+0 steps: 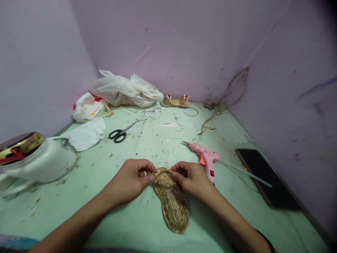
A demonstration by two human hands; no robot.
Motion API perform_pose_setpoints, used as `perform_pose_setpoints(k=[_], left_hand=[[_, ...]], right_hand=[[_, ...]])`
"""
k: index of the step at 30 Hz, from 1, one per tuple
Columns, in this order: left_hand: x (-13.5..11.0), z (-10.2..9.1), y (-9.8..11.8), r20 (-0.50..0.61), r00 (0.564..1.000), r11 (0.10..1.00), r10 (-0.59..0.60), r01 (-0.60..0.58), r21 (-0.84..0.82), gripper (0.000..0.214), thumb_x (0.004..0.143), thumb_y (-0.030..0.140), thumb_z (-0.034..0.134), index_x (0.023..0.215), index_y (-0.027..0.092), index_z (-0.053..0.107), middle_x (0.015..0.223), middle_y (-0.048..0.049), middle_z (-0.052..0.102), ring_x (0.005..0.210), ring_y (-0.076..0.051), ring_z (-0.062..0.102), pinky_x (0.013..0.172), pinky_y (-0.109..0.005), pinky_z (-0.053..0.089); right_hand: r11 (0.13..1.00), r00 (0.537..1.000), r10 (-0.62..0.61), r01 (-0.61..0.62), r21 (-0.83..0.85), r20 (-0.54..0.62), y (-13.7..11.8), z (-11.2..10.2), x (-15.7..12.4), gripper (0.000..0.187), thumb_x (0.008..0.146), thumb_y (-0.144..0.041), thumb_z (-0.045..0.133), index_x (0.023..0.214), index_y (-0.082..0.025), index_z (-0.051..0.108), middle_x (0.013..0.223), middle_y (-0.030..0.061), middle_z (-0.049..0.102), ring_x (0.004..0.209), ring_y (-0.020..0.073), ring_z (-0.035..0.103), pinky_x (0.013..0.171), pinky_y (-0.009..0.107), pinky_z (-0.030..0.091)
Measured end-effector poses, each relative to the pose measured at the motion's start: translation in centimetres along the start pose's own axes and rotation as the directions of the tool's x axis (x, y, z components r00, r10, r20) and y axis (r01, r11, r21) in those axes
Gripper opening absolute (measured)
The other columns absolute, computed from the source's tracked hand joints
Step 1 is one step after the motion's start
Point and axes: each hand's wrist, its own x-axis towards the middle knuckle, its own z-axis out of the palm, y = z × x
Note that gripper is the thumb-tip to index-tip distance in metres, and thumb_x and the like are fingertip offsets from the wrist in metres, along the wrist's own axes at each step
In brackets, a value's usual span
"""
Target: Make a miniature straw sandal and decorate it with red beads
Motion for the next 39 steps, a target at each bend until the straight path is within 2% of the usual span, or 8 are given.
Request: perform_pose_setpoints(k=[6,10,14,16,20,24,31,39], left_hand=[[-0.4,0.2,1.5,0.003,1.0,0.99,-0.019,0.02,-0.141,0.012,0.063,0.024,0.056,0.069,0.015,0.058,0.049,0.0065,0.044,0.045,-0.007,0.034,0.043,-0.02,0.026],[-1.4,1.5,1.8,-0.018,0.999,0.987,-0.037,0.034,-0.158,0.008,0.065,0.023,0.055,0.07,0.016,0.057,0.047,0.0077,0.043,0.042,-0.007,0.034,0.042,-0.02,0.027],[-2.1,2.5,1.8,-0.196,0.978,0.995,0.073,-0.057,0.087,0.008,0.07,0.019,0.053,0.069,0.017,0.06,0.054,0.0038,0.053,0.049,-0.009,0.043,0.05,-0.022,0.034],[-2.0,2.2,2.3,-0.225,0.96,0.965,0.166,-0.111,0.238,0.011,0.072,0.018,0.051,0.069,0.017,0.062,0.058,0.0018,0.058,0.053,-0.011,0.048,0.054,-0.024,0.036],[-0.5,0.7,4.4,-0.062,0.969,0.87,0.24,-0.187,0.456,0.017,0.068,0.011,0.049,0.068,0.018,0.064,0.061,-0.0007,0.063,0.057,-0.014,0.052,0.055,-0.025,0.036],[1.3,0.3,5.6,0.035,0.958,0.792,0.283,-0.254,0.555,0.018,0.066,0.01,0.048,0.07,0.018,0.064,0.062,-0.0019,0.063,0.057,-0.015,0.053,0.054,-0.026,0.035],[1.8,1.4,3.2,-0.045,0.982,0.961,0.182,-0.168,0.221,0.009,0.066,0.016,0.054,0.071,0.016,0.062,0.058,0.0011,0.058,0.054,-0.012,0.051,0.052,-0.024,0.038],[1.5,1.9,2.2,-0.079,0.991,0.99,0.106,-0.099,0.097,0.009,0.068,0.021,0.057,0.07,0.015,0.063,0.058,0.0006,0.06,0.054,-0.011,0.051,0.051,-0.024,0.037]], right_hand=[[0.999,0.998,-0.041,0.04,-0.013,-0.054,-0.7,-0.6,-0.5,0.016,0.076,-0.019,0.054,0.085,-0.018,0.067,0.077,0.0044,0.07,0.065,0.0167,0.06,0.059,0.028,0.042],[0.998,0.998,-0.057,0.057,0.022,-0.035,-0.9,-0.9,-0.7,0.016,0.076,-0.018,0.052,0.085,-0.018,0.066,0.078,0.0032,0.07,0.066,0.0154,0.059,0.06,0.027,0.043],[0.989,0.996,-0.084,0.088,0.117,-0.04,-1.2,-1.0,-0.9,0.016,0.076,-0.021,0.052,0.084,-0.018,0.066,0.079,0.0029,0.069,0.065,0.0149,0.06,0.057,0.026,0.044],[0.983,0.993,-0.104,0.11,0.146,-0.054,-1.4,-1.0,-1.0,0.015,0.075,-0.021,0.053,0.081,-0.018,0.066,0.078,0.0032,0.069,0.066,0.0154,0.06,0.056,0.026,0.044],[0.977,0.99,-0.131,0.137,0.161,-0.043,-1.3,-0.9,-1.0,0.012,0.074,-0.019,0.053,0.076,-0.018,0.065,0.074,0.003,0.068,0.064,0.0151,0.059,0.056,0.026,0.044],[0.971,0.99,-0.118,0.133,0.201,-0.082,-0.8,-0.7,-0.7,0.008,0.074,-0.018,0.053,0.078,-0.017,0.06,0.071,0.0024,0.065,0.062,0.0142,0.057,0.056,0.026,0.044],[0.961,0.984,-0.15,0.169,0.218,-0.1,-0.8,-0.8,-0.9,0.02,0.077,-0.02,0.052,0.096,-0.018,0.058,0.074,0.0014,0.064,0.064,0.0141,0.058,0.055,0.025,0.044],[0.951,0.966,-0.255,0.256,0.174,-0.03,-1.5,-1.0,-1.3,0.026,0.08,-0.025,0.055,0.103,-0.021,0.066,0.084,0.0028,0.072,0.068,0.0154,0.062,0.056,0.025,0.045]])
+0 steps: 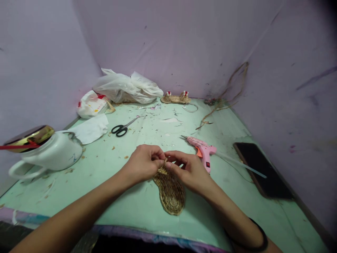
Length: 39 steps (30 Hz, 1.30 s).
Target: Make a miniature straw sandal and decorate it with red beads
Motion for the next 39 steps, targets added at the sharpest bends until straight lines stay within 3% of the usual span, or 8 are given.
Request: perform_pose_setpoints(k=[3,7,10,13,20,30,35,39], left_hand=[[-0.5,0.0,0.1,-0.041,0.999,0.999,0.01,-0.008,0.049,0.009,0.069,0.022,0.057,0.07,0.016,0.064,0.062,-0.0002,0.063,0.059,-0.013,0.053,0.056,-0.026,0.039],[-2.7,-0.4,-0.2,-0.232,0.972,0.981,0.041,0.005,0.196,0.014,0.075,0.027,0.054,0.073,0.019,0.065,0.076,-0.0025,0.067,0.069,-0.016,0.056,0.065,-0.029,0.04],[-4.8,0.1,-1.0,-0.201,0.979,0.93,-0.037,0.108,0.35,0.018,0.075,0.034,0.055,0.071,0.021,0.067,0.071,-0.0025,0.066,0.066,-0.018,0.056,0.061,-0.03,0.038],[-5.8,1.2,-1.9,-0.189,0.982,0.901,-0.029,0.108,0.421,0.021,0.079,0.035,0.052,0.08,0.023,0.07,0.073,-0.0027,0.066,0.066,-0.019,0.058,0.06,-0.03,0.037],[-5.2,2.4,-2.4,-0.153,0.988,0.929,0.001,0.056,0.366,0.022,0.081,0.029,0.049,0.073,0.022,0.069,0.074,-0.0032,0.068,0.068,-0.019,0.059,0.063,-0.03,0.039],[-5.1,2.8,-2.8,-0.103,0.995,0.977,0.002,0.02,0.213,0.017,0.077,0.027,0.053,0.07,0.021,0.068,0.067,-0.0016,0.065,0.062,-0.016,0.055,0.059,-0.027,0.039],[-5.1,2.7,-3.1,-0.151,0.987,0.992,-0.059,0.075,0.105,0.015,0.075,0.022,0.052,0.065,0.018,0.062,0.058,0.0007,0.058,0.054,-0.013,0.049,0.053,-0.025,0.036],[-5.0,2.6,-3.1,-0.146,0.989,1.0,-0.024,0.026,0.009,0.014,0.076,0.021,0.05,0.066,0.017,0.06,0.059,0.0015,0.056,0.056,-0.012,0.049,0.055,-0.024,0.038]], right_hand=[[0.999,0.999,0.033,-0.033,-0.001,-0.027,0.1,0.1,0.0,0.024,0.079,-0.027,0.057,0.099,-0.02,0.068,0.087,0.0039,0.073,0.07,0.017,0.064,0.057,0.026,0.047],[0.998,0.997,0.032,-0.035,-0.049,-0.065,0.3,0.2,0.0,0.024,0.079,-0.029,0.058,0.098,-0.02,0.069,0.091,0.0052,0.073,0.074,0.0189,0.064,0.066,0.032,0.05],[0.998,0.998,-0.006,0.002,-0.069,-0.068,0.4,0.3,-0.1,0.024,0.08,-0.03,0.058,0.099,-0.022,0.069,0.094,0.005,0.073,0.074,0.0183,0.064,0.065,0.031,0.05],[0.993,0.997,-0.043,0.036,-0.109,-0.059,0.3,0.4,-0.2,0.025,0.08,-0.031,0.059,0.101,-0.022,0.068,0.093,0.0044,0.072,0.074,0.0174,0.063,0.062,0.029,0.048],[0.984,0.995,-0.088,0.093,-0.153,0.039,0.0,0.6,-0.3,0.032,0.07,-0.027,0.071,0.102,-0.021,0.068,0.088,0.003,0.069,0.076,0.0169,0.06,0.061,0.027,0.045],[0.993,0.994,0.088,-0.092,0.07,0.067,0.0,1.0,0.1,0.032,0.069,-0.014,0.065,0.1,-0.02,0.068,0.09,0.0045,0.072,0.075,0.017,0.063,0.065,0.031,0.049],[0.989,0.993,0.102,-0.107,0.098,0.06,0.1,1.0,0.2,0.031,0.069,-0.014,0.064,0.1,-0.017,0.067,0.087,0.005,0.072,0.075,0.0166,0.064,0.064,0.029,0.049],[0.998,0.998,0.054,-0.055,0.04,0.046,0.5,0.9,0.0,0.035,0.073,-0.017,0.062,0.108,-0.019,0.065,0.089,0.0047,0.071,0.076,0.0167,0.063,0.061,0.028,0.049]])
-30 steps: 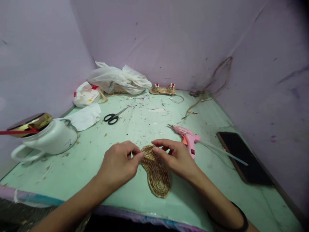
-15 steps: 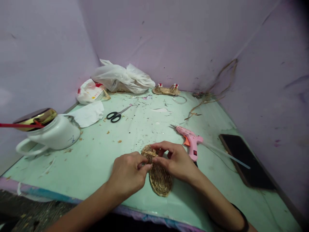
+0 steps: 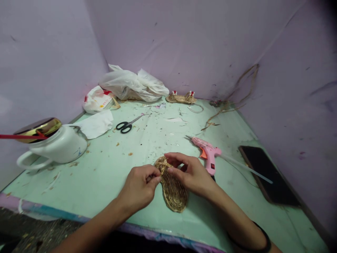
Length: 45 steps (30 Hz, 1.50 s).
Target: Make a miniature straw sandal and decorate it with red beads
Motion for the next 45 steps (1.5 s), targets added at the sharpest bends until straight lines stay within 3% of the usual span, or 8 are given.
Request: perform_pose_setpoints(k=[11,17,21,35,39,41,45], left_hand=[[0.1,0.2,-0.3,0.02,1.0,1.0,0.002,-0.002,-0.007,0.014,0.078,0.022,0.05,0.07,0.017,0.06,0.064,0.0002,0.059,0.061,-0.014,0.052,0.06,-0.026,0.039],[0.2,0.4,-0.8,-0.005,1.0,1.0,0.017,-0.017,0.009,0.014,0.077,0.022,0.051,0.07,0.017,0.061,0.061,0.0015,0.057,0.058,-0.013,0.05,0.057,-0.025,0.038],[0.1,0.4,-0.8,-0.018,0.999,0.999,0.049,-0.049,0.019,0.014,0.077,0.02,0.05,0.069,0.017,0.062,0.062,0.0011,0.057,0.059,-0.013,0.05,0.058,-0.026,0.038],[0.1,0.5,-0.7,-0.028,0.997,0.995,0.07,-0.068,0.072,0.016,0.079,0.021,0.048,0.071,0.017,0.062,0.066,-0.0007,0.061,0.061,-0.015,0.053,0.061,-0.028,0.04],[0.1,0.6,-0.6,-0.05,0.997,0.997,0.052,-0.049,0.053,0.016,0.079,0.024,0.05,0.073,0.017,0.063,0.068,-0.001,0.063,0.063,-0.015,0.055,0.062,-0.028,0.04],[0.2,0.7,-0.4,-0.049,0.998,0.998,0.029,-0.027,0.054,0.017,0.079,0.025,0.049,0.072,0.018,0.063,0.066,-0.0007,0.063,0.061,-0.015,0.055,0.06,-0.028,0.04],[0.4,0.8,0.1,-0.047,0.999,0.997,0.008,-0.004,0.075,0.019,0.078,0.025,0.048,0.069,0.018,0.062,0.06,0.0,0.06,0.056,-0.015,0.051,0.056,-0.027,0.039]], right_hand=[[0.999,1.0,-0.009,0.009,-0.031,0.004,-0.1,-0.3,-0.1,0.034,0.072,-0.017,0.063,0.106,-0.021,0.064,0.089,0.0031,0.069,0.075,0.0156,0.062,0.059,0.027,0.047],[0.976,0.999,-0.032,0.029,-0.216,-0.012,0.3,-1.2,-0.1,0.058,0.062,-0.024,0.076,0.116,-0.019,0.056,0.111,0.0093,0.059,0.092,0.022,0.058,0.063,0.031,0.049],[0.965,0.992,-0.122,0.126,-0.229,0.033,0.6,-0.9,0.0,0.052,0.069,-0.024,0.07,0.118,-0.02,0.055,0.122,0.0092,0.056,0.107,0.0246,0.053,0.07,0.034,0.049],[0.978,0.995,-0.101,0.101,-0.18,0.009,0.6,-0.5,0.1,0.044,0.07,-0.021,0.069,0.113,-0.019,0.059,0.112,0.0091,0.064,0.098,0.0236,0.058,0.073,0.036,0.049],[0.976,0.973,-0.215,0.211,-0.049,-0.087,0.8,-0.4,0.4,0.025,0.08,-0.017,0.055,0.104,-0.021,0.064,0.106,0.0071,0.066,0.097,0.0198,0.06,0.081,0.037,0.049],[0.949,0.94,-0.316,0.314,-0.043,-0.128,1.1,-0.3,0.8,0.029,0.083,-0.01,0.046,0.101,-0.022,0.065,0.106,0.0066,0.066,0.101,0.018,0.058,0.086,0.037,0.047],[0.875,0.885,-0.466,0.461,-0.149,0.006,1.7,-0.4,1.9,0.034,0.081,-0.006,0.047,0.102,-0.024,0.068,0.109,0.0054,0.067,0.097,0.0186,0.058,0.085,0.038,0.046]])
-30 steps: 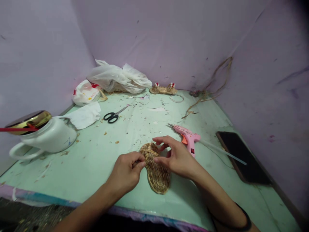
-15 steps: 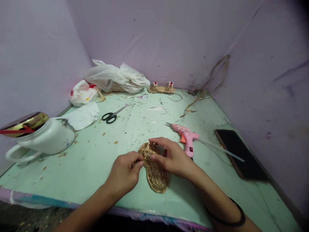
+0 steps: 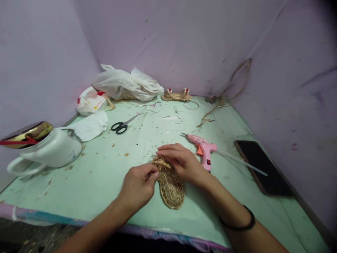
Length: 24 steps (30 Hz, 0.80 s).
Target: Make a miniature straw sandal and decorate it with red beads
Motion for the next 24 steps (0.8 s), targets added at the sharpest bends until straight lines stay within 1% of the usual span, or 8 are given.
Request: perform_pose_setpoints(k=[1,3,6,9,11,14,19,24], left_hand=[[0.0,0.0,0.1,-0.002,1.0,1.0,0.003,-0.003,-0.007,0.019,0.078,0.026,0.048,0.07,0.018,0.063,0.062,-0.0004,0.062,0.058,-0.015,0.053,0.057,-0.028,0.04],[0.0,0.1,0.0,-0.022,1.0,0.999,0.001,-0.002,-0.043,0.018,0.078,0.026,0.05,0.074,0.018,0.065,0.068,-0.0015,0.066,0.062,-0.016,0.056,0.061,-0.028,0.043],[-0.1,-0.1,-0.2,-0.115,0.993,0.993,-0.039,0.025,-0.118,0.019,0.077,0.03,0.052,0.076,0.017,0.066,0.067,-0.0019,0.067,0.06,-0.016,0.058,0.059,-0.027,0.044],[0.2,-0.6,-0.3,-0.238,0.967,0.981,-0.088,0.042,-0.191,0.022,0.075,0.033,0.053,0.08,0.016,0.066,0.063,-0.0013,0.066,0.056,-0.015,0.056,0.053,-0.026,0.042],[0.5,-1.1,0.0,-0.278,0.958,0.981,-0.077,0.024,-0.191,0.021,0.075,0.033,0.054,0.08,0.016,0.066,0.065,-0.0014,0.066,0.057,-0.015,0.056,0.052,-0.025,0.042],[1.3,-1.7,0.7,-0.243,0.97,0.995,0.018,-0.042,-0.092,0.019,0.076,0.03,0.054,0.077,0.017,0.068,0.07,-0.0024,0.067,0.06,-0.015,0.056,0.057,-0.026,0.042],[2.5,-1.8,2.1,-0.122,0.98,0.985,0.156,-0.145,0.097,0.02,0.077,0.029,0.056,0.089,0.021,0.07,0.078,-0.0025,0.061,0.067,-0.016,0.054,0.063,-0.03,0.042],[3.4,-2.1,3.1,-0.115,0.977,0.982,0.177,-0.168,0.091,0.012,0.071,0.016,0.055,0.065,0.018,0.065,0.071,-0.0015,0.059,0.064,-0.014,0.051,0.06,-0.027,0.038]], right_hand=[[1.0,0.999,-0.006,0.006,-0.003,0.032,0.2,0.0,0.2,0.032,0.08,-0.007,0.05,0.099,-0.024,0.069,0.105,0.0048,0.068,0.093,0.0189,0.059,0.083,0.038,0.047],[0.999,0.999,0.031,-0.032,0.018,0.035,0.5,-0.1,0.6,0.029,0.076,-0.007,0.053,0.09,-0.024,0.071,0.094,0.0037,0.07,0.087,0.0185,0.06,0.079,0.035,0.047],[0.987,0.986,0.156,-0.153,0.041,-0.063,0.7,-0.2,0.9,0.029,0.073,-0.005,0.05,0.084,-0.021,0.071,0.084,0.004,0.07,0.081,0.0175,0.061,0.077,0.033,0.048],[0.95,0.939,0.312,-0.304,0.074,-0.142,0.8,-0.1,0.9,0.029,0.074,-0.008,0.047,0.089,-0.017,0.07,0.084,0.0058,0.071,0.074,0.0174,0.063,0.069,0.032,0.049],[0.914,0.903,0.403,-0.389,0.119,-0.147,0.8,0.1,0.9,0.027,0.075,-0.011,0.047,0.091,-0.016,0.069,0.081,0.0061,0.072,0.068,0.017,0.064,0.063,0.03,0.05],[0.874,0.873,0.473,-0.449,0.185,-0.117,0.7,0.3,0.9,0.027,0.076,-0.014,0.048,0.094,-0.015,0.069,0.08,0.0061,0.073,0.067,0.0166,0.065,0.061,0.029,0.051],[0.857,0.868,0.488,-0.455,0.242,-0.093,0.4,0.4,0.9,0.028,0.076,-0.016,0.052,0.098,-0.015,0.069,0.085,0.0059,0.073,0.074,0.0171,0.066,0.068,0.03,0.052],[0.863,0.873,0.478,-0.445,0.24,-0.102,-0.3,0.3,0.9,0.027,0.078,-0.018,0.051,0.099,-0.017,0.068,0.088,0.005,0.073,0.076,0.017,0.064,0.071,0.033,0.051]])
